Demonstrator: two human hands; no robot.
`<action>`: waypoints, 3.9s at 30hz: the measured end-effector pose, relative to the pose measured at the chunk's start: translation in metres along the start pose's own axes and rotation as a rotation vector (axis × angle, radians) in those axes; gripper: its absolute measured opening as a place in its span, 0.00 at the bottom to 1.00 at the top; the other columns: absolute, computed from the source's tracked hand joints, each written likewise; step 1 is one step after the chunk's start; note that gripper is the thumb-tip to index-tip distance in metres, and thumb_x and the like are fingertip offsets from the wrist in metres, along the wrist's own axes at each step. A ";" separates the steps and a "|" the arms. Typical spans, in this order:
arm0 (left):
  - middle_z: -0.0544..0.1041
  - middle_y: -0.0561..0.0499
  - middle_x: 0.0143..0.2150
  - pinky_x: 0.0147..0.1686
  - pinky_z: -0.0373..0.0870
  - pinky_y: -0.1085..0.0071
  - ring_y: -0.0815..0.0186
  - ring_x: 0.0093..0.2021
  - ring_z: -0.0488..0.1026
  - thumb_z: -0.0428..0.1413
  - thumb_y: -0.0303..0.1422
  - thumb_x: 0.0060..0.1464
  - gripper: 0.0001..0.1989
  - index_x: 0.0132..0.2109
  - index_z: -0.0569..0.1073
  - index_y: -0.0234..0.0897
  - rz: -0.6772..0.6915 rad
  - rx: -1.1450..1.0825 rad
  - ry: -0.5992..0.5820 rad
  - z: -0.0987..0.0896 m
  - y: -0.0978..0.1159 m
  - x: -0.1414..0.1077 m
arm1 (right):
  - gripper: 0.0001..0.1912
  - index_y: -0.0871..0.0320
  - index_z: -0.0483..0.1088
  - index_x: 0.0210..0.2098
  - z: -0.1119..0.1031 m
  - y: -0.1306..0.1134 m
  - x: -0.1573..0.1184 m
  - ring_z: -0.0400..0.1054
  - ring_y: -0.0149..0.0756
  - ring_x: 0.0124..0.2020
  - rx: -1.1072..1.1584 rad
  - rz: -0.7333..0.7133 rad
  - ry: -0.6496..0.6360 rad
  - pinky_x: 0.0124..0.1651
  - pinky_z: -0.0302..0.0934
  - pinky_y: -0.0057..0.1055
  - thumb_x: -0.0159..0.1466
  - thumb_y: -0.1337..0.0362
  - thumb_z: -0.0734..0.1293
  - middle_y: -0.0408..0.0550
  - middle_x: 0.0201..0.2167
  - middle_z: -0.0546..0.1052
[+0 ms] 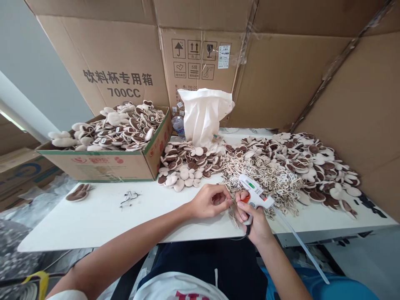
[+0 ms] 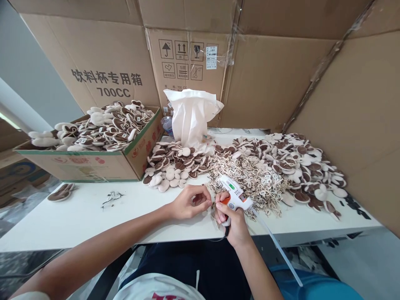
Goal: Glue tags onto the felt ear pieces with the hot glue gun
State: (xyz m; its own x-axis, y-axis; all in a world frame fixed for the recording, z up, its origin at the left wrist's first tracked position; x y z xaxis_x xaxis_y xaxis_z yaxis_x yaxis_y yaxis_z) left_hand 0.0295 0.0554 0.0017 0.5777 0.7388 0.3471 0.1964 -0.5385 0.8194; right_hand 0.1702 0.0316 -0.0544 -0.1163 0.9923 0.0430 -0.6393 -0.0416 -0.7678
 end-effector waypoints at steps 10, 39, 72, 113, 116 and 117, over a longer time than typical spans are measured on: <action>0.72 0.52 0.27 0.27 0.61 0.75 0.71 0.25 0.63 0.58 0.38 0.64 0.11 0.38 0.76 0.33 0.016 0.003 0.005 0.000 0.001 0.000 | 0.09 0.55 0.73 0.34 0.002 0.000 -0.001 0.55 0.18 0.17 0.015 -0.004 -0.006 0.21 0.56 0.21 0.59 0.70 0.76 0.40 0.35 0.71; 0.72 0.52 0.27 0.26 0.61 0.75 0.72 0.25 0.63 0.59 0.37 0.63 0.10 0.38 0.76 0.32 0.031 -0.042 0.007 0.001 0.000 0.000 | 0.13 0.55 0.71 0.35 0.000 -0.001 -0.001 0.55 0.17 0.17 -0.019 -0.005 0.003 0.20 0.57 0.20 0.57 0.68 0.79 0.39 0.35 0.73; 0.70 0.53 0.25 0.26 0.62 0.73 0.70 0.24 0.64 0.56 0.41 0.63 0.13 0.34 0.69 0.37 0.294 0.138 0.043 -0.001 0.024 -0.005 | 0.16 0.53 0.65 0.32 0.020 0.008 -0.010 0.44 0.16 0.15 0.036 0.056 -0.057 0.16 0.52 0.17 0.61 0.65 0.78 0.37 0.33 0.70; 0.69 0.55 0.24 0.27 0.63 0.73 0.70 0.23 0.66 0.55 0.39 0.64 0.12 0.35 0.72 0.37 0.359 0.153 0.045 0.005 0.022 -0.002 | 0.18 0.53 0.64 0.29 0.014 0.004 -0.006 0.40 0.17 0.14 0.006 0.081 -0.041 0.14 0.51 0.17 0.58 0.66 0.79 0.36 0.31 0.72; 0.69 0.55 0.24 0.27 0.63 0.73 0.70 0.23 0.66 0.56 0.38 0.64 0.11 0.35 0.72 0.37 0.370 0.140 0.046 0.005 0.023 -0.003 | 0.18 0.54 0.64 0.29 0.014 0.004 -0.006 0.41 0.17 0.14 0.020 0.085 -0.041 0.14 0.51 0.17 0.57 0.67 0.79 0.35 0.30 0.73; 0.68 0.56 0.24 0.27 0.62 0.73 0.70 0.23 0.66 0.56 0.37 0.63 0.10 0.35 0.72 0.37 0.371 0.138 0.045 0.005 0.023 -0.003 | 0.19 0.54 0.64 0.29 0.014 0.005 -0.006 0.41 0.16 0.14 0.027 0.086 -0.041 0.14 0.51 0.16 0.57 0.67 0.79 0.35 0.30 0.73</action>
State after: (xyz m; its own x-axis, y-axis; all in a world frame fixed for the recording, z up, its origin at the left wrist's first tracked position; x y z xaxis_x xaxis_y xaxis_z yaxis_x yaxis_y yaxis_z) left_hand 0.0366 0.0387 0.0170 0.5944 0.4990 0.6306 0.0869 -0.8194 0.5666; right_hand 0.1573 0.0233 -0.0491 -0.2026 0.9793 0.0043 -0.6459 -0.1304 -0.7522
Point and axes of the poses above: each hand's wrist, its own x-axis towards the middle knuckle, its own z-axis out of the palm, y = z × x, the point moved 7 cm from there along x, towards the middle knuckle
